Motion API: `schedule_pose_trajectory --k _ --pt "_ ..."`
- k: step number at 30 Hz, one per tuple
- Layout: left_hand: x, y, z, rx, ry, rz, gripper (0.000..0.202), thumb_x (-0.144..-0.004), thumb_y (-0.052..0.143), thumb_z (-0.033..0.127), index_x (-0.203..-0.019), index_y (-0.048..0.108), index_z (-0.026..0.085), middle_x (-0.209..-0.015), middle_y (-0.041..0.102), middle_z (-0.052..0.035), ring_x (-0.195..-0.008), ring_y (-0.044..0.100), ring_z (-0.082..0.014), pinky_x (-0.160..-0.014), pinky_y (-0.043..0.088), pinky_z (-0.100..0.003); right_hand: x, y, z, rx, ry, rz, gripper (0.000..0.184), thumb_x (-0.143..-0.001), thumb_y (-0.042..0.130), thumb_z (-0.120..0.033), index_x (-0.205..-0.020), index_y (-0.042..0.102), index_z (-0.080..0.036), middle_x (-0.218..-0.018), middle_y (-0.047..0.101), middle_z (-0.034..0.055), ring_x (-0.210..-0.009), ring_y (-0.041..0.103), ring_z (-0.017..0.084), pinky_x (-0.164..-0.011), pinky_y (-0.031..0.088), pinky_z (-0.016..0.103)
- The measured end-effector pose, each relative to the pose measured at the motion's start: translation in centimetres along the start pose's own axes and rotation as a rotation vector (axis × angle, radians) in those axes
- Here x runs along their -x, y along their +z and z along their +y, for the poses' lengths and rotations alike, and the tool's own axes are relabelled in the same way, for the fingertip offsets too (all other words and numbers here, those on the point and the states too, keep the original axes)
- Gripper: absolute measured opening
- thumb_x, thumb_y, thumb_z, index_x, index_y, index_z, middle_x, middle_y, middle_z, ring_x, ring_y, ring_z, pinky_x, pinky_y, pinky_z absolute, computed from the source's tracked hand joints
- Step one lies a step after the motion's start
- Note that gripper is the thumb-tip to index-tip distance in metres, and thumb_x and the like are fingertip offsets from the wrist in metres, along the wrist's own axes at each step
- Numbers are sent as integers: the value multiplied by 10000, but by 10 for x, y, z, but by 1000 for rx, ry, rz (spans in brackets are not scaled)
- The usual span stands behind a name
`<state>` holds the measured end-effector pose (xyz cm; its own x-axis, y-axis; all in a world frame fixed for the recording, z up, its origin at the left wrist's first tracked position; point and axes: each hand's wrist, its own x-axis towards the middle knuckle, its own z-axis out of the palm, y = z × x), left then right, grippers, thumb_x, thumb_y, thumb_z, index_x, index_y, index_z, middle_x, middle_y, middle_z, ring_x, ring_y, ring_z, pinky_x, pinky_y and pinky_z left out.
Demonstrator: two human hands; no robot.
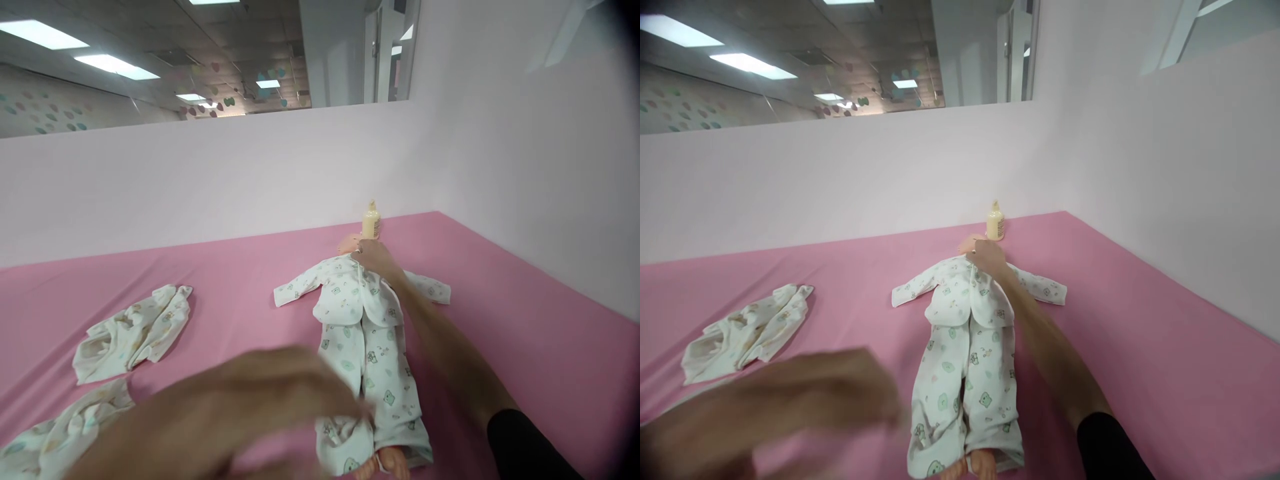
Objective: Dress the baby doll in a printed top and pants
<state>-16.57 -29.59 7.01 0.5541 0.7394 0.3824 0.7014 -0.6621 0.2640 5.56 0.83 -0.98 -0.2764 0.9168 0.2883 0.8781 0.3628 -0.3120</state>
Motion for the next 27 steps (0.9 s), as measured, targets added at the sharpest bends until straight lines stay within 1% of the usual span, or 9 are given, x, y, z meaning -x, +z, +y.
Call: schedule_pose_trajectory --k 2,3,6,8,10,14,18,23,27 --pt "-47 5 -18 43 -31 -101 342 -940 455 420 -1230 629 367 -1056 680 -27 -968 626 -210 -805 539 -343 -2 0 7 -84 -45 -14 168 -830 474 -260 -731 571 -166 -771 626 58 -708 544 160 -626 356 261" --pt "-74 13 -30 52 -70 -61 342 -958 426 402 -1234 617 336 -1088 669 -35 -983 623 -202 -811 536 -337 -3 0 10 -126 -72 -23 168 -830 458 -253 -704 538 -175 -740 598 33 -673 514 142 -601 341 255" --pt "-146 53 -75 59 -187 87 319 -984 347 341 -1092 632 244 -1084 643 -66 -1003 600 -198 -830 514 -332 -4 -1 20 -223 -155 -46 191 -846 438 -265 -672 458 -190 -705 535 -11 -637 461 114 -573 329 239" --pt "-181 83 -103 9 -310 100 311 -965 315 241 -976 623 192 -1016 632 -96 -950 592 -209 -776 497 -334 -4 0 25 -297 -192 -71 202 -868 434 -296 -696 457 -192 -712 530 -19 -643 467 111 -579 348 233" --pt "-203 107 -124 -49 -381 80 247 -933 371 212 -931 614 168 -1041 618 -122 -990 578 -232 -792 474 -348 -5 0 29 -422 -192 -111 196 -884 432 -322 -757 495 -186 -740 549 -13 -659 488 119 -591 370 239" --pt "-216 133 -140 -18 -374 45 250 -938 399 286 -853 599 164 -1005 606 -122 -925 585 -231 -751 454 -337 -5 1 30 -572 -171 -151 181 -888 440 -306 -838 544 -166 -801 570 9 -711 513 133 -621 392 251" --pt "-216 144 -144 -48 -403 91 196 -929 385 206 -841 556 165 -1005 586 -118 -911 572 -216 -743 444 -325 -3 -2 27 -569 -172 -150 166 -879 453 -296 -760 489 -185 -735 508 -21 -665 462 122 -583 354 244" --pt "-215 156 -149 -18 -383 178 168 -942 397 191 -872 549 172 -997 596 -106 -951 558 -220 -826 431 -344 -2 -6 25 -468 -164 -75 196 -856 477 -287 -688 425 -201 -690 480 -30 -628 423 119 -563 304 255" --pt "-212 154 -149 47 -389 237 207 -950 400 230 -787 519 186 -929 605 -83 -914 552 -209 -815 418 -336 -2 -8 23 -336 -167 -52 301 -816 477 -221 -580 291 -206 -579 355 -44 -563 334 105 -540 239 266"
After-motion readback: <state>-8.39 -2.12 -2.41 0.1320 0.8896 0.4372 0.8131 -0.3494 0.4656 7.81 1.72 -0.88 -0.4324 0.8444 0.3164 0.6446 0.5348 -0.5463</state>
